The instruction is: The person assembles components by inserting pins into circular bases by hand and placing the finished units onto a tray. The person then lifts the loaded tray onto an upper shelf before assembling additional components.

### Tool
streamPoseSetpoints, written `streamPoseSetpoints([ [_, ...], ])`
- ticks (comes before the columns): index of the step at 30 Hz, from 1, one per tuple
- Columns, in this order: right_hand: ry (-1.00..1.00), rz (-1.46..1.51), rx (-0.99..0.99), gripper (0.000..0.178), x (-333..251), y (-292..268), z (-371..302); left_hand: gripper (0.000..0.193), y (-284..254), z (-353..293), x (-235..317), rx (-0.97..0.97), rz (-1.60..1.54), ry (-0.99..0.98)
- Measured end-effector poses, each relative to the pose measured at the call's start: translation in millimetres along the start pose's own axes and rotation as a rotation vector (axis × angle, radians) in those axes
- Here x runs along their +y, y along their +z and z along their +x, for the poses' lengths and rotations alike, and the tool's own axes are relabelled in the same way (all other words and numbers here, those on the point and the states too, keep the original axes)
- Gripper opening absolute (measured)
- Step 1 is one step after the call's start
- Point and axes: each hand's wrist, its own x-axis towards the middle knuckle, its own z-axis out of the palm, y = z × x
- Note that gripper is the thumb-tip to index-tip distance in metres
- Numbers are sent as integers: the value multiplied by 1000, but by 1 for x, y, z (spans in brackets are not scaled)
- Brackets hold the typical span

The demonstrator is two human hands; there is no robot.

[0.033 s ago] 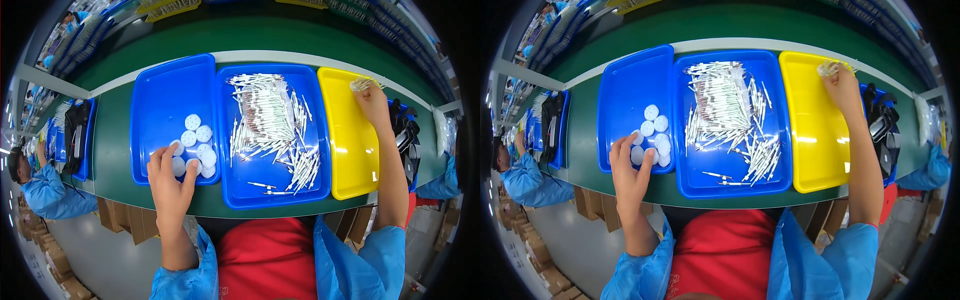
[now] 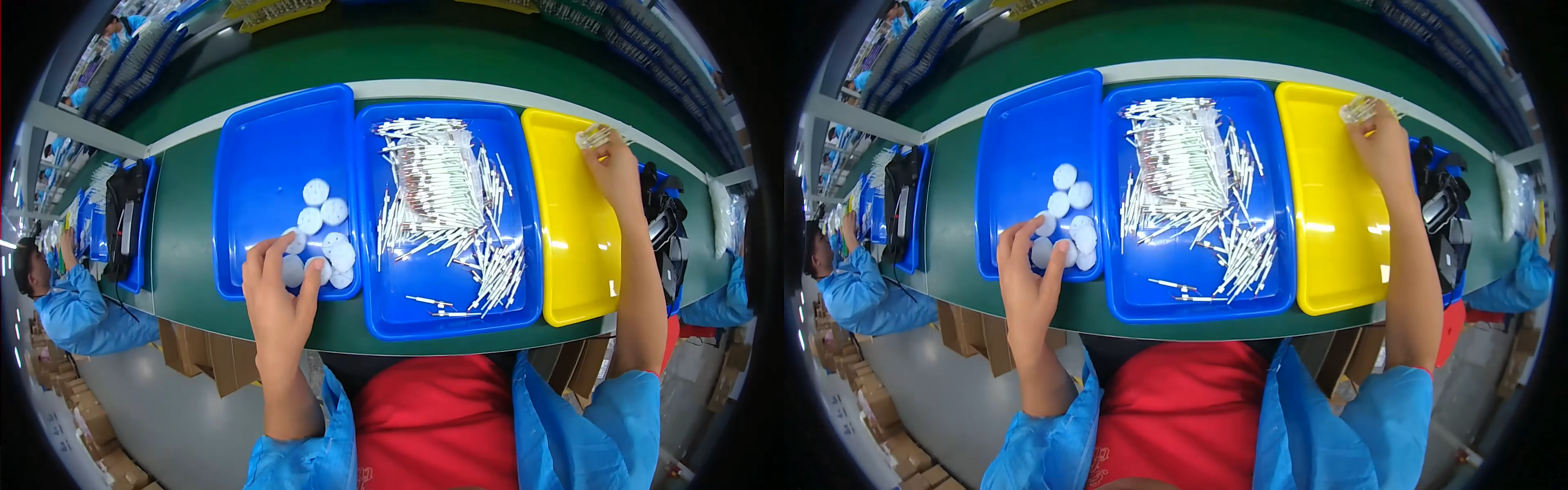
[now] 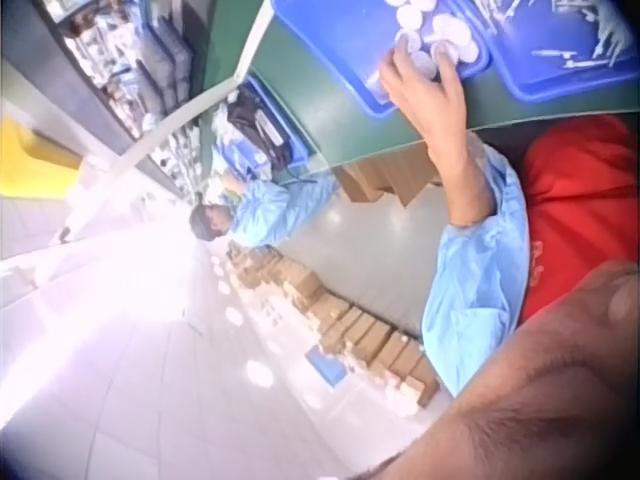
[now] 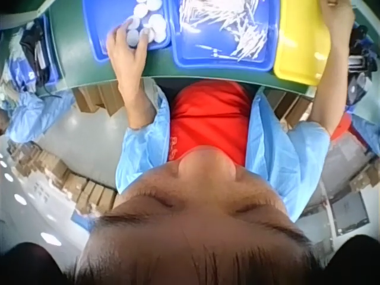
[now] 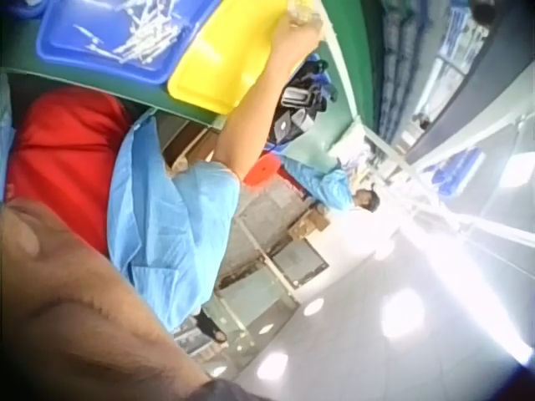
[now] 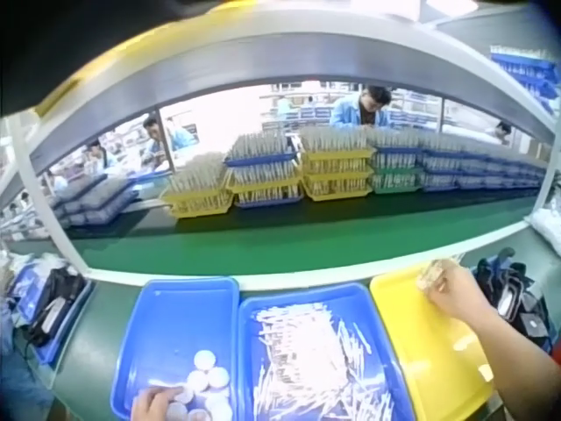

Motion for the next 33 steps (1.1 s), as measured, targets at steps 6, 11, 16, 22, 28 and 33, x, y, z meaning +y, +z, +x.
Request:
streamPoseSetpoints([
  [6, -162, 202, -157, 28, -101, -39, -73, 25, 4, 2, -8, 26, -128, 25],
  [11, -706, 226, -551, 34, -146, -50, -131, 24, 3, 12, 5, 0, -250, -82],
  [16, -634, 163, -545, 31, -153, -37, -150, 23, 8, 13, 0, -48, -201, -65],
  [22, -526, 403, -425, 29, -175, -7, -173, 23, 16, 9, 32, 133, -320, 123],
  [28, -516, 540, -377, 23, -188, -5, -173, 33, 32, -9, 47, 40, -784, 45],
  [33, -435, 691, -376, 23, -194, -4, -171, 35, 36, -17, 53, -107, -886, 31],
])
